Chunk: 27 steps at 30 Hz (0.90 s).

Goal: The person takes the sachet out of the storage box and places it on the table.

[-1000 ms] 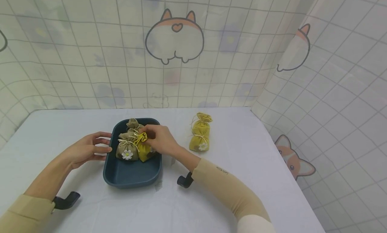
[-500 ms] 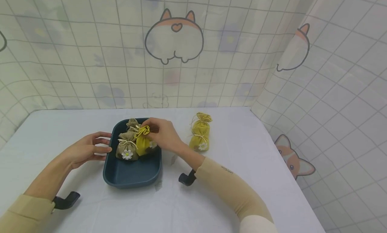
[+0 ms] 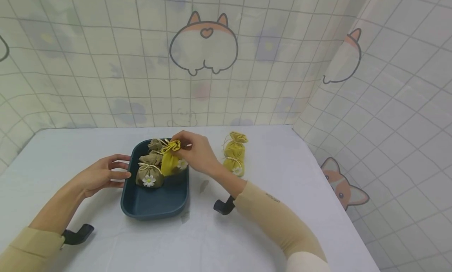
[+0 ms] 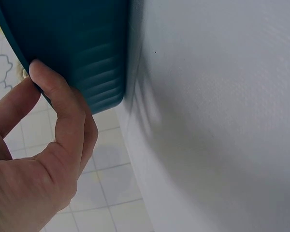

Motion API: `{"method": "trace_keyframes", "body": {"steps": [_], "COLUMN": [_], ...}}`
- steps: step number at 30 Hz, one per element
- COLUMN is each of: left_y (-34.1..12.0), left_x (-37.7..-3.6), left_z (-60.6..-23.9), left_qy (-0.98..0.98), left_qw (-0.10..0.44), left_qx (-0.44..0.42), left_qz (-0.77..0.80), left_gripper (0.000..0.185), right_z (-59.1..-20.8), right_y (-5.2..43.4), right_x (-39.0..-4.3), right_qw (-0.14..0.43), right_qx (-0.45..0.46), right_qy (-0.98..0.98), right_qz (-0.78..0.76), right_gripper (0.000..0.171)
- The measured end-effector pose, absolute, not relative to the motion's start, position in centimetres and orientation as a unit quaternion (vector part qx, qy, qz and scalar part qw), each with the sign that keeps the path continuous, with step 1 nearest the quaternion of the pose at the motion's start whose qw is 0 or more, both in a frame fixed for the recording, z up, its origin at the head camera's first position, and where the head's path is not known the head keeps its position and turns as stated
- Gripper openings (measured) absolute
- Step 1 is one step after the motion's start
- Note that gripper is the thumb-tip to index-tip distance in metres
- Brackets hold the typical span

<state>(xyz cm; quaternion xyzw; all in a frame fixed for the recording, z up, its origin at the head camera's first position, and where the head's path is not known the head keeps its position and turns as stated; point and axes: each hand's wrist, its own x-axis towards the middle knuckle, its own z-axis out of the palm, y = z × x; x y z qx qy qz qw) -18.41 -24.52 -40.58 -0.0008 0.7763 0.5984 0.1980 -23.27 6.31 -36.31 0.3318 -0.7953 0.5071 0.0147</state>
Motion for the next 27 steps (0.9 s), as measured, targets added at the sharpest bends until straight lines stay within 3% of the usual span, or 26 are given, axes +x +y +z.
{"method": "trace_keyframes", "body": {"steps": [27], "left_y": [-24.8], "left_x": [-18.6], "left_z": [-41.1], "left_qy": [0.773], "left_qw": [0.198], "left_qx": [0.001], "left_qz": [0.603], "left_gripper": [0.072], "right_z": [-35.0], "right_y": [10.3], "right_x": [-24.8], "right_qw": [0.055], "right_qx": [0.295], "right_qy": [-0.786], "right_qz": [0.540], "right_gripper": [0.022]}}
